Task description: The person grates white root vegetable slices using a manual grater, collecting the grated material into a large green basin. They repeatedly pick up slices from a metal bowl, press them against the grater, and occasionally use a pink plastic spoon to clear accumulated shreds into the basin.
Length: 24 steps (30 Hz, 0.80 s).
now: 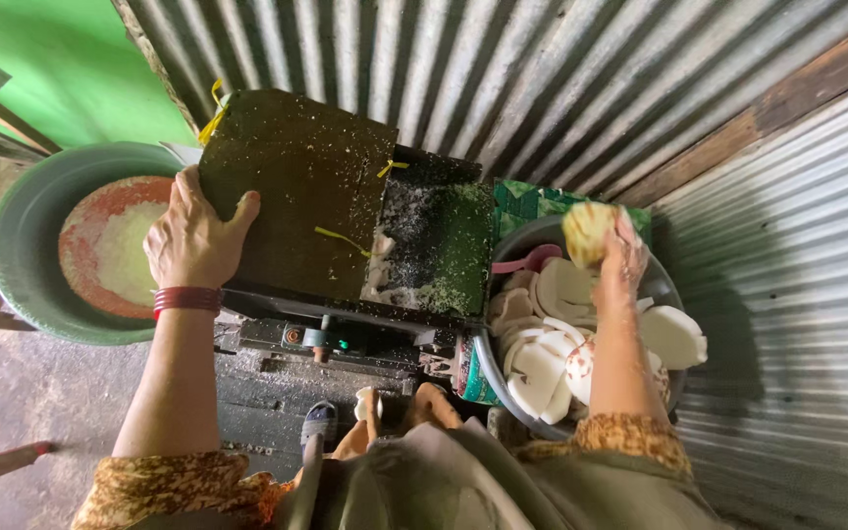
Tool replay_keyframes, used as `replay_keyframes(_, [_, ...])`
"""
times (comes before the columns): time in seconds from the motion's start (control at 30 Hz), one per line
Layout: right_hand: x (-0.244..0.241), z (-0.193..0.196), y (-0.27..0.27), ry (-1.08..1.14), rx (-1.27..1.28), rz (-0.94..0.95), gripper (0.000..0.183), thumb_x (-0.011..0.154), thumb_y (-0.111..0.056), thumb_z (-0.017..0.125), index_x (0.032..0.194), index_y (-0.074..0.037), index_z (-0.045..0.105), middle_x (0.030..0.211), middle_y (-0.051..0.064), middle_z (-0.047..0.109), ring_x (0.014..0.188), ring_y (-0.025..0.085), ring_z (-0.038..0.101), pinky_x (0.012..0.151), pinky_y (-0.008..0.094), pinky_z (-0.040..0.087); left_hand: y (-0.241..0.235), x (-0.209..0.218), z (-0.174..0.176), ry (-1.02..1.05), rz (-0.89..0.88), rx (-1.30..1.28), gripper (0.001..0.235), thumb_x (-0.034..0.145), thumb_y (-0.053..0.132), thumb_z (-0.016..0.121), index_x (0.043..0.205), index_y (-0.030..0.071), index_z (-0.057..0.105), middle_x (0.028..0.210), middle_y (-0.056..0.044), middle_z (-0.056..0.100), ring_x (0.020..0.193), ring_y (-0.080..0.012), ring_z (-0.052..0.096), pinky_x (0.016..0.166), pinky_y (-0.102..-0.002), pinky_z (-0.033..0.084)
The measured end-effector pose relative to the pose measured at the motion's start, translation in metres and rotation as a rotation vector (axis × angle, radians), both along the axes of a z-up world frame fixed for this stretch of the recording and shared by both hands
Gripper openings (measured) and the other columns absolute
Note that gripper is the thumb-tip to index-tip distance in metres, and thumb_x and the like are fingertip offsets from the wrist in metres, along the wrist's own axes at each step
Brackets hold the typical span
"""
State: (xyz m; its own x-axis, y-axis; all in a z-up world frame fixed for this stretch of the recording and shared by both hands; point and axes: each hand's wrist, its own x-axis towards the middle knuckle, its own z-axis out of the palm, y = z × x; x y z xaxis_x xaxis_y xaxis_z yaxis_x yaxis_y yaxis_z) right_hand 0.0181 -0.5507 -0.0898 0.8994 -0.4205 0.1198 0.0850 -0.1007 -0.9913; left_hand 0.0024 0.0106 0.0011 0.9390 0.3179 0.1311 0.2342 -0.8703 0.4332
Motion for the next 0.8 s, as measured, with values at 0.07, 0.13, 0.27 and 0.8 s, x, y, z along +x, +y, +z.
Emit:
replay_keyframes(0.07, [-0.001,0.041,0.036,0.055,-0.057,0.151,0.062,0.079,-0.01,0.058,0.14,-0.002,0.059,0.131,0.011,0.068,0.117,0.02,0.067,0.103,0.033,0.053,-0.001,0.0,0.0,0.001,-0.002,-0.003,0.072,0.093,0.06,0.066,0.137,0.005,0.051,0.132,-0.022,0.065,0.103,-0.046,0.067,0.088,-0.054,0.051])
replay_keyframes(0.13, [0.003,0.065,0.088,0.103,-0.027,0.459,0.073,0.072,-0.005,0.057,0.145,-0.002,0.051,0.134,0.009,0.064,0.121,0.018,0.065,0.107,0.034,0.052,0.0,0.0,0.001,0.004,-0.001,-0.002,0.071,0.094,0.06,0.066,0.137,0.005,0.051,0.132,-0.022,0.065,0.103,-0.0459,0.067,0.087,-0.054,0.051])
replay_keyframes(0.27, [0.015,0.066,0.198,0.374,-0.614,0.725,0.058,0.082,-0.001,0.052,0.14,-0.002,0.058,0.119,0.013,0.066,0.102,0.027,0.067,0.09,0.041,0.058,-0.002,-0.004,0.004,0.011,0.003,-0.007,0.071,0.094,0.059,0.065,0.138,0.006,0.05,0.134,-0.021,0.065,0.102,-0.0467,0.067,0.087,-0.055,0.051])
replay_keyframes(0.8, [0.014,0.01,0.238,0.257,-1.209,0.932,0.049,0.091,0.003,0.057,0.139,0.007,0.048,0.133,0.027,0.05,0.102,0.033,0.065,0.094,0.042,0.057,-0.003,-0.003,0.003,-0.038,-0.023,0.004,0.07,0.095,0.056,0.067,0.139,0.004,0.049,0.131,-0.025,0.064,0.104,-0.0475,0.066,0.087,-0.056,0.051])
